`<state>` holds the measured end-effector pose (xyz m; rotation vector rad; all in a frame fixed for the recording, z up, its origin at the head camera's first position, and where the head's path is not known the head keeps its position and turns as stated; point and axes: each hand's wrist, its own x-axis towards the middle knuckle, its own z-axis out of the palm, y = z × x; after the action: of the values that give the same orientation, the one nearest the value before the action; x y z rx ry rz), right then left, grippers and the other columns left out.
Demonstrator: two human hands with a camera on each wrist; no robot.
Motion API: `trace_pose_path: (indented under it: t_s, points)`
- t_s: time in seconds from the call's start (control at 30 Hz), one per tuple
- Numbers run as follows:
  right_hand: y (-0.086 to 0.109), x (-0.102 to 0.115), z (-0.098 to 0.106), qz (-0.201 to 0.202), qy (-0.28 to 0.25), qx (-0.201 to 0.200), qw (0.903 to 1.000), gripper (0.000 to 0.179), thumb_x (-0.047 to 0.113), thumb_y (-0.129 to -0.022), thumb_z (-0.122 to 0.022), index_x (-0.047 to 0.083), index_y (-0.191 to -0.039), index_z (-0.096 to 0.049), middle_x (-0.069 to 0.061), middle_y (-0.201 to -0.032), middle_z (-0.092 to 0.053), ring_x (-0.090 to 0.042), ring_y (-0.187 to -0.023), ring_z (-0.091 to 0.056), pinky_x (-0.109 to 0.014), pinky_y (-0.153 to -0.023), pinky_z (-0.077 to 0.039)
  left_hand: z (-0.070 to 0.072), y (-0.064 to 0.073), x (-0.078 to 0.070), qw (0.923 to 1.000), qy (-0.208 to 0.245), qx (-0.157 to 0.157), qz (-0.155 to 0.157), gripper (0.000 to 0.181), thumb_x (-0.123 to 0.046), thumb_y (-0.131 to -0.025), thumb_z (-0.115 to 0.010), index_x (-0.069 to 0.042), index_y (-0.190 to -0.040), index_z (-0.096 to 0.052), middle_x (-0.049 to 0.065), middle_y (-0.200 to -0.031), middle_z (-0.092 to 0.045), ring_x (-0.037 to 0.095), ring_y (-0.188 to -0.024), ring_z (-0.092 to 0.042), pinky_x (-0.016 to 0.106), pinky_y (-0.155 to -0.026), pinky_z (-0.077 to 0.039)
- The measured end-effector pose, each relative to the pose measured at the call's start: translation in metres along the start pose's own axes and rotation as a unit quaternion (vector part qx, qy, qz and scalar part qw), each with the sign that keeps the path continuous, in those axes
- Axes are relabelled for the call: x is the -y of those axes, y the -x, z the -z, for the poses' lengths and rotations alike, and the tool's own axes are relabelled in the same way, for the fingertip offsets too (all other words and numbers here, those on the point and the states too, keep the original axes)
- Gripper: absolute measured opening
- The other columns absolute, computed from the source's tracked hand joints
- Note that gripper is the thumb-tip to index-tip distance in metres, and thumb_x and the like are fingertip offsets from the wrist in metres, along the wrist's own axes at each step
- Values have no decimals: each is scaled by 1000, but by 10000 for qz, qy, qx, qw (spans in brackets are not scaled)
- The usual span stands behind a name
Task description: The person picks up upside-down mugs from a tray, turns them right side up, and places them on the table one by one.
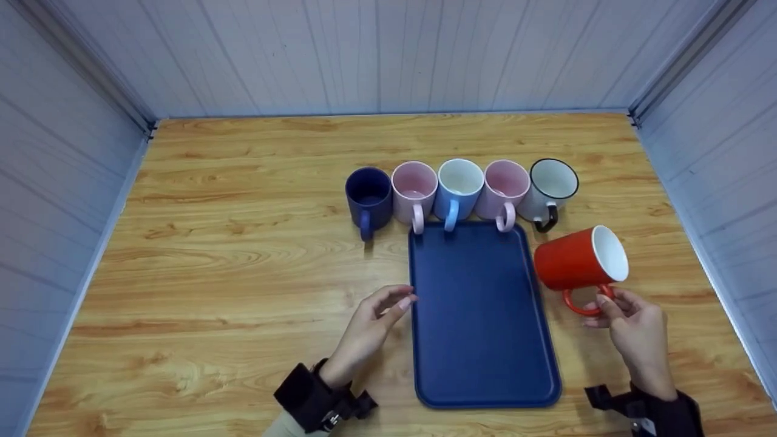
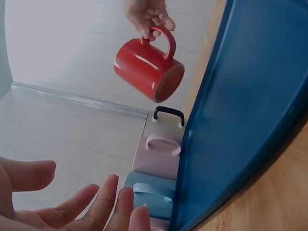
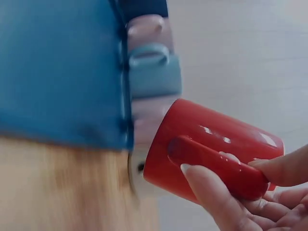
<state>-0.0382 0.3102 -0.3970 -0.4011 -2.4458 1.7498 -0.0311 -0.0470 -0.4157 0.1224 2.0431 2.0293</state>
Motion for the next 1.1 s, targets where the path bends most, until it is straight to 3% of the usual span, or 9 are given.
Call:
trace_pose_path:
  t_s: [0.17,0.47,0.87,1.1]
  points:
    - [-20,0,10,-293,752,-182,9966,25,-5,-90,-49,-20,-110,-47,8,-66,-62,-12,-54,-62,-26,-54,-52,5,2,3,9998,26,-109,179,37,-21,-93,-53,5,-120,-52,17,-113,-59,24,-108,-53,37,-93,-40]
    - [-53,-2,23,-398,1194,-139,9920,26,-2,-89,-49,-20,-108,-49,10,-62,-59,-6,-49,-60,-22,-50,-51,13,4,5,9986,330,-339,247,40,-19,-95,-51,9,-122,-47,21,-114,-57,27,-110,-51,38,-95,-37]
    - [-86,0,25,-306,1812,42,9830,29,3,-89,-44,-20,-105,-51,5,-63,-60,-4,-46,-57,-21,-46,-49,19,4,11,9980,205,-458,379,41,-21,-94,-51,8,-122,-48,17,-113,-59,27,-111,-51,39,-95,-37]
    - [-99,1,21,35,2752,-32,9614,26,4,-86,-45,-15,-94,-59,-11,-68,-65,2,-44,-51,-18,-43,-43,18,4,13,9965,348,-657,369,38,-18,-94,-51,10,-119,-49,20,-112,-58,27,-110,-51,41,-93,-38]
